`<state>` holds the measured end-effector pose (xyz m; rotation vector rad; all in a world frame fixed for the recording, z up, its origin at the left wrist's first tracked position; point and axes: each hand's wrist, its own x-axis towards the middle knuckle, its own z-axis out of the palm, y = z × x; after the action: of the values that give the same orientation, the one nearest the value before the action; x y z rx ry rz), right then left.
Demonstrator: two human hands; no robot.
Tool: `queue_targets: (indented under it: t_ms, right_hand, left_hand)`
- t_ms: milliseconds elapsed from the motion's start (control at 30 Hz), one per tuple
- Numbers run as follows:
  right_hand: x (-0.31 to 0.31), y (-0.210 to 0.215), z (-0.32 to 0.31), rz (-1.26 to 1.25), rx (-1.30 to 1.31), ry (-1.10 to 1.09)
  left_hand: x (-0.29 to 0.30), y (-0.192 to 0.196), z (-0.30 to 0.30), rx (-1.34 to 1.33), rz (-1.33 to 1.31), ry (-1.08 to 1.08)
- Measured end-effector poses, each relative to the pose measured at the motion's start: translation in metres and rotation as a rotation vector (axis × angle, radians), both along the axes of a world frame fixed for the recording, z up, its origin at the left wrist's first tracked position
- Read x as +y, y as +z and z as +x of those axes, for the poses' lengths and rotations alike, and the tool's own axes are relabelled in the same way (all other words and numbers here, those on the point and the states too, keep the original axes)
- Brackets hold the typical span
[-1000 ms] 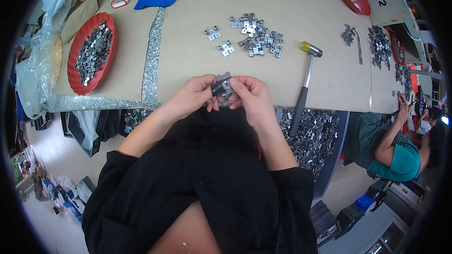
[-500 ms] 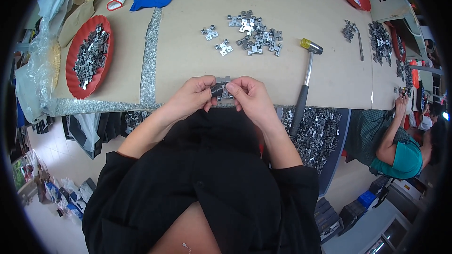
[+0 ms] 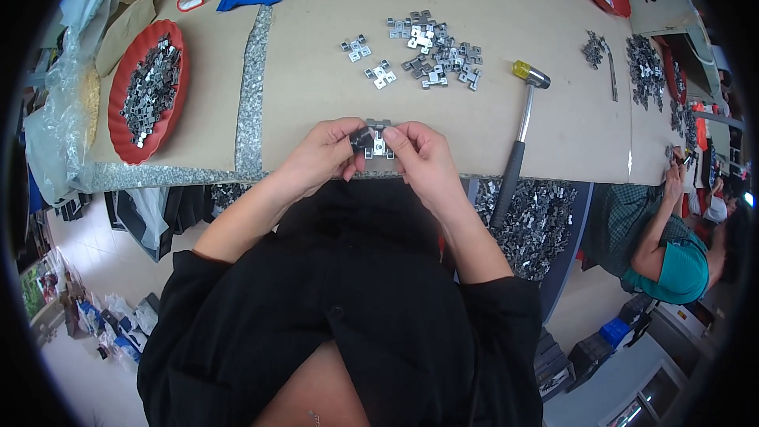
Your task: The person assembles small metal components on a factory assembly table, using tape to secure them and a hammer to tap them into place.
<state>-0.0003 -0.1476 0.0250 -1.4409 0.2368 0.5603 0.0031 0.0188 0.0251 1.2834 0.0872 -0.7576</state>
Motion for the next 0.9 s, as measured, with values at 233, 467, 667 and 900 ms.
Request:
queue_targets:
  t_ms: [233, 467, 667, 900]
  right_hand:
    - [0.002, -0.005, -0.007, 0.085, -0.094, -0.171]
    - [0.007, -0.012, -0.012, 0.035, -0.166, -0.232]
    - [0.006, -0.013, -0.001, 0.005, -0.182, -0.169]
    - [0.003, 0.0, -0.018, -0.223, -0.199, -0.071]
  left_hand:
    - [-0.007, -0.007, -0.015, -0.13, -0.092, 0.24]
    - [-0.009, -0.011, -0.014, -0.005, -0.202, 0.277]
    - [-0.006, -0.017, 0.0, -0.016, -0.142, 0.212]
    - [-0.001, -0.008, -0.005, -0.155, 0.062, 0.018]
